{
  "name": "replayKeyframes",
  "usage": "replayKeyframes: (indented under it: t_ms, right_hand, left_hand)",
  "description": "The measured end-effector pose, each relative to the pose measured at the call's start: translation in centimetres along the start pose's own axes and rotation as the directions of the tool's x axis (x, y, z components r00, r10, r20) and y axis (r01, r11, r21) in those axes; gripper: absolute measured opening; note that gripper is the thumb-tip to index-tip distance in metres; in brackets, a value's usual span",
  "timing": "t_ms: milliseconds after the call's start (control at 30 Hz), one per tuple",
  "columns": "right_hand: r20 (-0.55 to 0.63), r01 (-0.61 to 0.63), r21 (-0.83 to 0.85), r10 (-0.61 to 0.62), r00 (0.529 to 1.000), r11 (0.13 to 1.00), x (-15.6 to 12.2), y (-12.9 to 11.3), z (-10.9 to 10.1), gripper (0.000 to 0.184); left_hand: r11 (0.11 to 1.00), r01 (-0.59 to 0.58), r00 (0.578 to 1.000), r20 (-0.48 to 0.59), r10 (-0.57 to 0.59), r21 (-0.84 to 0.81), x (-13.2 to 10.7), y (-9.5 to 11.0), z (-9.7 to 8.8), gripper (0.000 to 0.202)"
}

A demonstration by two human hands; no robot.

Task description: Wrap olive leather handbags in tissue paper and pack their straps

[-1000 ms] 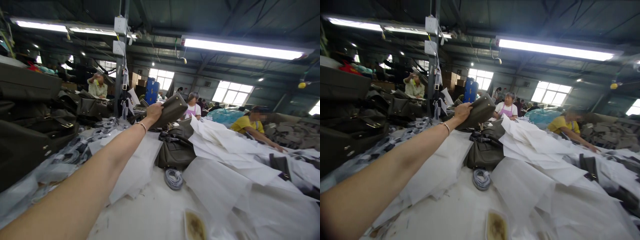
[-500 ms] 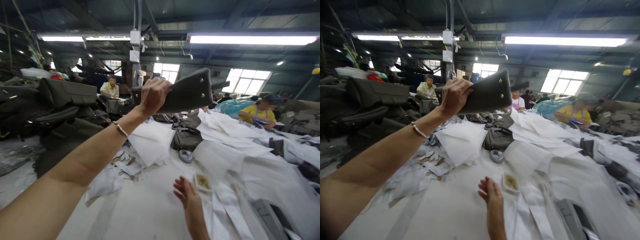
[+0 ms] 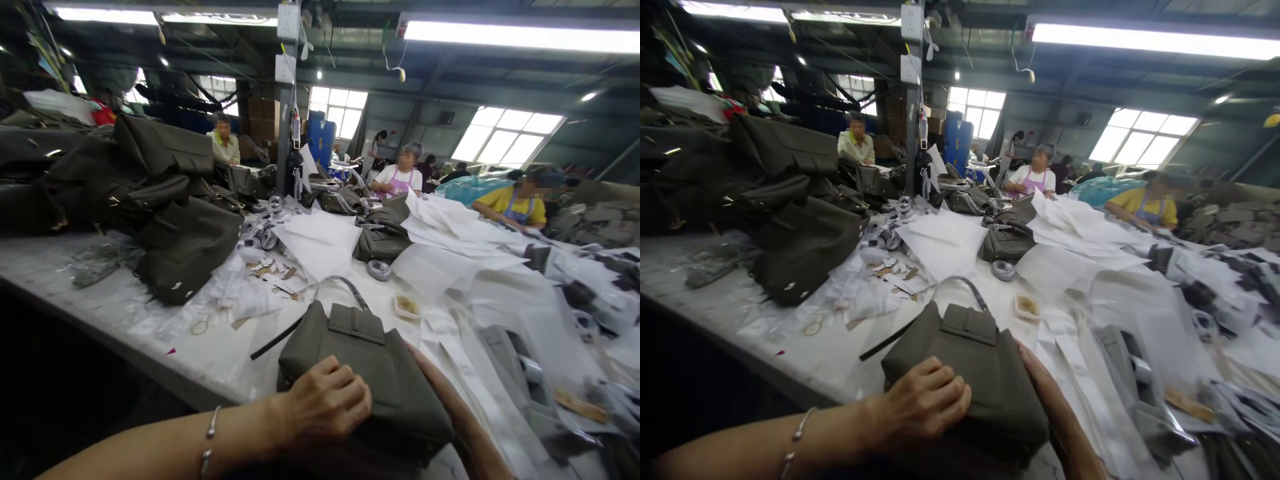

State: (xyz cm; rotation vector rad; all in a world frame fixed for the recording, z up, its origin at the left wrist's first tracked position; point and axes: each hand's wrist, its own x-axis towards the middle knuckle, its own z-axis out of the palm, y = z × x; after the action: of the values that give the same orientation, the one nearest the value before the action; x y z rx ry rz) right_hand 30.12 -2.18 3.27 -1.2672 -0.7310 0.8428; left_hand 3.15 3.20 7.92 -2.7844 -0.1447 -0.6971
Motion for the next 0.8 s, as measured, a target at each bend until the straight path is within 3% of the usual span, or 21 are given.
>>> replayKeyframes:
  t_ms: [100,167,233,300,400,467,533,600,633,667,733,800]
  right_hand:
    - [0.127,-0.197,-0.047,0.202,0.971,0.979,0.3,-0.8,0.3,0.045]
    - [0.052,-0.235,-0.124,0.243,0.969,0.964,1.0,-1.4,-0.1,0.048]
    - [-0.08,-0.222,-0.256,0.208,0.975,0.941,1.6,-2.2,-0.9,0.051]
    - [-0.101,-0.13,-0.432,0.095,0.99,0.892,1.7,-3.4,-1.3,0.054]
    - [0.17,0.188,-0.694,-0.097,0.981,0.695,0.0,-6.0,-0.3,0.051]
    - [0.417,0.429,-0.762,-0.141,0.898,0.484,-2.0,-7.2,1.6,0.05]
    - [0.629,0.638,-0.722,-0.13,0.767,0.269,-4.1,-7.1,3.7,0.057]
    - [0.745,0.756,-0.65,-0.13,0.654,0.08,-5.6,-5.7,5.3,0.061]
    - [0.772,0.781,-0.625,-0.149,0.618,0.005,-6.1,-4.7,5.9,0.059]
    - [0.787,0.793,-0.607,-0.176,0.591,-0.054,-6.4,-3.6,6.2,0.056]
    - [0.802,0.802,-0.583,-0.247,0.543,-0.131,-6.7,-1.7,6.4,0.05]
    - [0.816,0.815,-0.554,-0.303,0.492,-0.169,-6.6,-0.5,6.2,0.046]
  left_hand:
    - [0.985,0.14,0.984,0.126,-0.127,-0.101,-1.1,0.5,-0.3,0.049]
    - [0.953,0.269,0.947,0.22,-0.235,-0.139,-1.5,0.0,-0.6,0.072]
    - [0.926,0.341,0.913,0.293,-0.285,-0.163,-1.8,-0.5,-0.5,0.08]
    - [0.915,0.362,0.898,0.33,-0.291,-0.179,-1.8,-0.6,-0.3,0.077]
    - [0.91,0.379,0.891,0.332,-0.309,-0.169,-1.5,-0.3,0.0,0.073]
    - [0.913,0.371,0.902,0.301,-0.311,-0.17,-1.5,-0.3,0.0,0.074]
    - [0.922,0.346,0.925,0.23,-0.304,-0.173,-2.0,-0.4,-0.3,0.07]
    - [0.921,0.36,0.932,0.097,-0.349,-0.147,-3.3,-0.5,-0.6,0.062]
    - [0.909,0.397,0.917,0.01,-0.399,-0.128,-4.1,-0.5,-0.7,0.057]
    - [0.884,0.452,0.884,-0.076,-0.462,-0.115,-5.1,-0.5,-0.7,0.054]
    - [0.809,0.573,0.779,-0.216,-0.588,-0.136,-7.2,0.0,-0.8,0.049]
    - [0.721,0.663,0.671,-0.268,-0.691,-0.2,-9.2,1.0,-0.7,0.045]
